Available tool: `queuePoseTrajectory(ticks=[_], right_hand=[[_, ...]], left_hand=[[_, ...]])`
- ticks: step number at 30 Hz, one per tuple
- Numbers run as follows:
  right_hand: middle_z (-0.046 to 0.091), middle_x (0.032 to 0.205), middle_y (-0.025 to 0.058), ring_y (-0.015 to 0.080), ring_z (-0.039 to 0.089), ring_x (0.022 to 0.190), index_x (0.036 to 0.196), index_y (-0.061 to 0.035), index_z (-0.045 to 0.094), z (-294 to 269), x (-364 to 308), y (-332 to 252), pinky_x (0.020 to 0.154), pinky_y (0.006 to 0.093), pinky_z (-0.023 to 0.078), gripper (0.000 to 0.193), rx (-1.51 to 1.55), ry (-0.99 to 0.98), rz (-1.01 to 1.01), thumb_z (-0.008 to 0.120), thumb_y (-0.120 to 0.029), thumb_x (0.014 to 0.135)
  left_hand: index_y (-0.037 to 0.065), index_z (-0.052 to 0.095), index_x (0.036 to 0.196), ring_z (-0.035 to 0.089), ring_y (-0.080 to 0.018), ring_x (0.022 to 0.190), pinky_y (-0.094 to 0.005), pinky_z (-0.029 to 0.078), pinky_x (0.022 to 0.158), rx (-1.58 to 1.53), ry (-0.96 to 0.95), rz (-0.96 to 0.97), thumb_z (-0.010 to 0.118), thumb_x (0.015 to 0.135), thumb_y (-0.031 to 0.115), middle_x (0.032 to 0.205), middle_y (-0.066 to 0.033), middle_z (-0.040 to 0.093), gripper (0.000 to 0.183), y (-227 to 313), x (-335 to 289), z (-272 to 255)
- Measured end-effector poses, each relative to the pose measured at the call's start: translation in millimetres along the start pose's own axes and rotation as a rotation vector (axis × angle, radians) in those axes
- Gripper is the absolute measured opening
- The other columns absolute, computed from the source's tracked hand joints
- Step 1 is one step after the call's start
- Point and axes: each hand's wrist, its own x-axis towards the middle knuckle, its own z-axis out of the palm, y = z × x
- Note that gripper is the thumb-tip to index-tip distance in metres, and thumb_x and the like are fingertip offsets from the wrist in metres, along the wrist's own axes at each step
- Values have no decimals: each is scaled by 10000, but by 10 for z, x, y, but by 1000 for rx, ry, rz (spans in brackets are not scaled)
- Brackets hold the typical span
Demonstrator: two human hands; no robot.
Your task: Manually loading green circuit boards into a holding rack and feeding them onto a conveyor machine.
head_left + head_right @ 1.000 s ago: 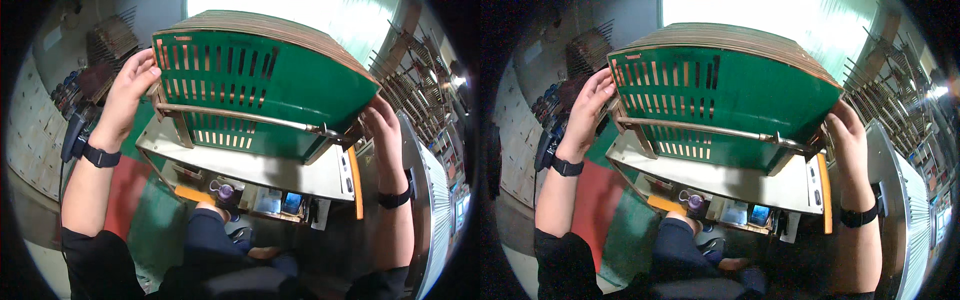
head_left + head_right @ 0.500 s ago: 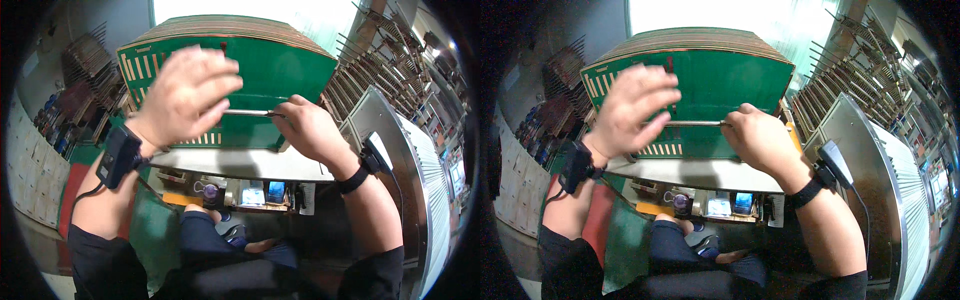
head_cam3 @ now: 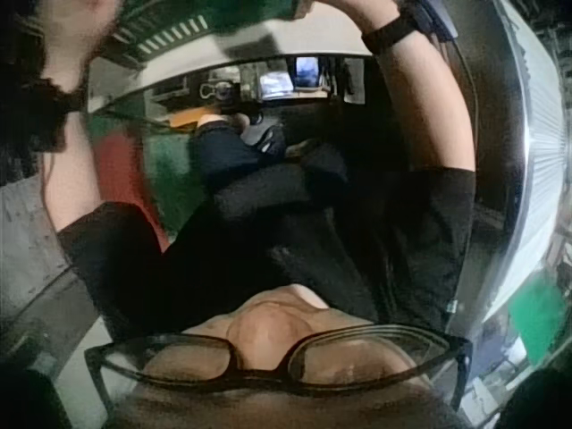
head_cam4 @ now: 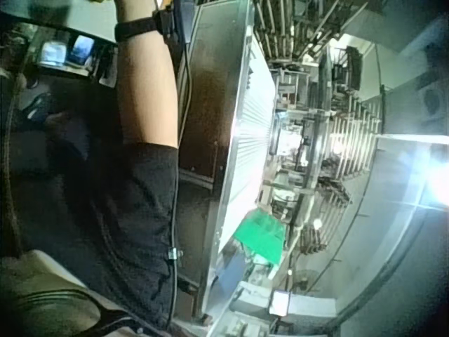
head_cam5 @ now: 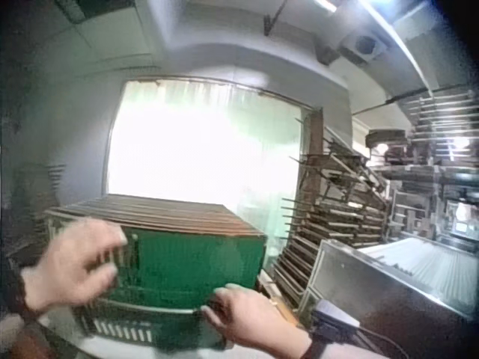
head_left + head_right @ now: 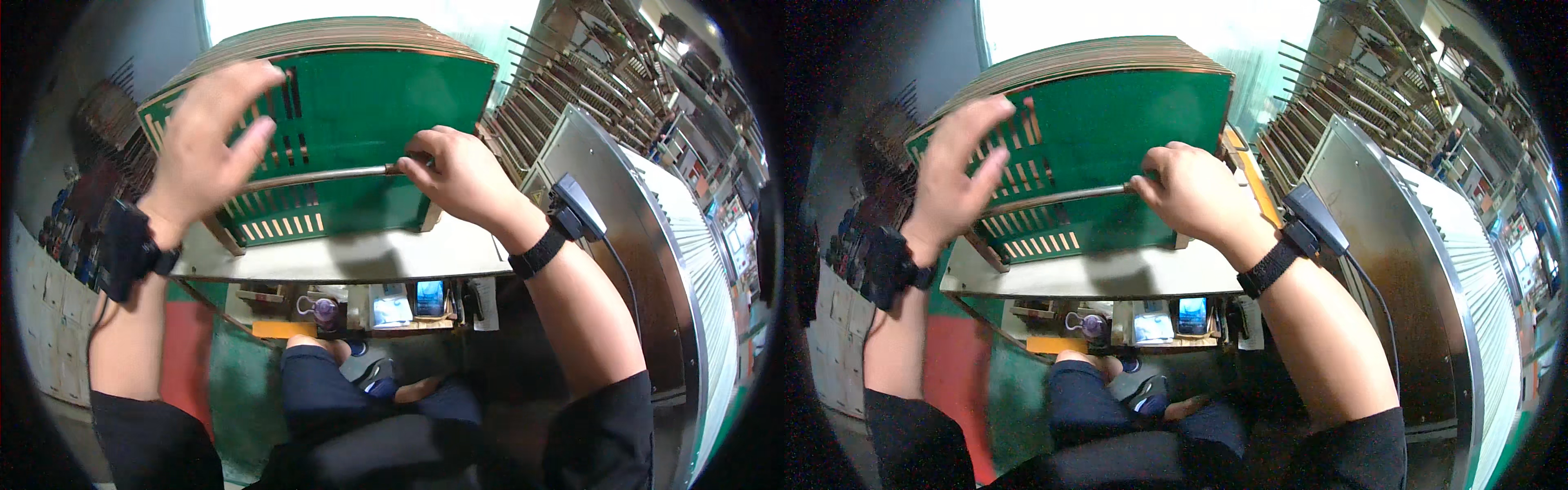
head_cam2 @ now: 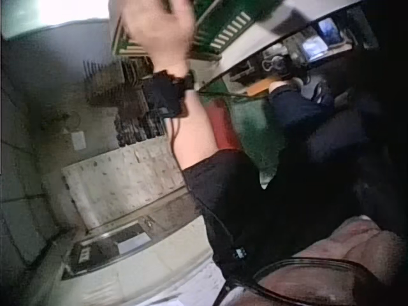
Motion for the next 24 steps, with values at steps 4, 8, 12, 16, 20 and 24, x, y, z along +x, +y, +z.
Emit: queuePoseTrajectory(ticks=[4, 8, 12, 16, 20, 24], right_hand=[[674, 898, 202, 390, 672, 903, 909, -11, 706, -4, -18, 49, 815, 487, 538, 300, 0, 12, -18, 696, -310, 932], [660, 889, 197, 393, 668, 886, 898, -16, 701, 59, -76, 118, 801, 488, 536, 310, 18, 58, -43, 696, -325, 932], [620, 905, 181, 396, 652, 897, 909, -36, 676, 101, -95, 112, 787, 502, 528, 285, -3, 116, -104, 669, -317, 952], [623, 932, 153, 385, 651, 895, 941, -60, 683, 54, -87, 22, 760, 482, 531, 273, -39, 55, -38, 700, -333, 940], [622, 908, 150, 375, 658, 852, 939, -60, 699, 27, -69, -20, 742, 476, 536, 211, -28, 49, -35, 699, -270, 931], [629, 906, 140, 366, 662, 854, 903, -64, 706, 35, -56, -34, 742, 471, 545, 150, -45, 80, -123, 678, -211, 921]], left_hand=[[85, 595, 1357, 619, -368, 1198, -469, 499, 1020, -61, -214, 5, 690, 896, 166, 1285, -170, 647, 477, 445, -77, 540], [102, 563, 1379, 660, -355, 1096, -468, 535, 934, -225, -480, -168, 713, 891, 286, 1201, -150, 666, 543, 623, -73, 906], [133, 597, 1329, 700, -329, 1014, -456, 575, 853, -185, -504, -228, 707, 899, 380, 1111, -126, 708, 507, 683, -30, 949], [170, 638, 1264, 725, -376, 882, -504, 588, 769, -261, -644, -333, 630, 888, 397, 959, -162, 745, 439, 731, 158, 988], [170, 691, 1151, 728, -374, 840, -514, 582, 750, -249, -608, -348, 592, 938, 453, 877, -164, 742, 367, 789, 306, 1105], [149, 699, 1068, 727, -372, 819, -510, 580, 725, -208, -567, -399, 563, 983, 490, 845, -163, 738, 377, 826, 285, 1202]])
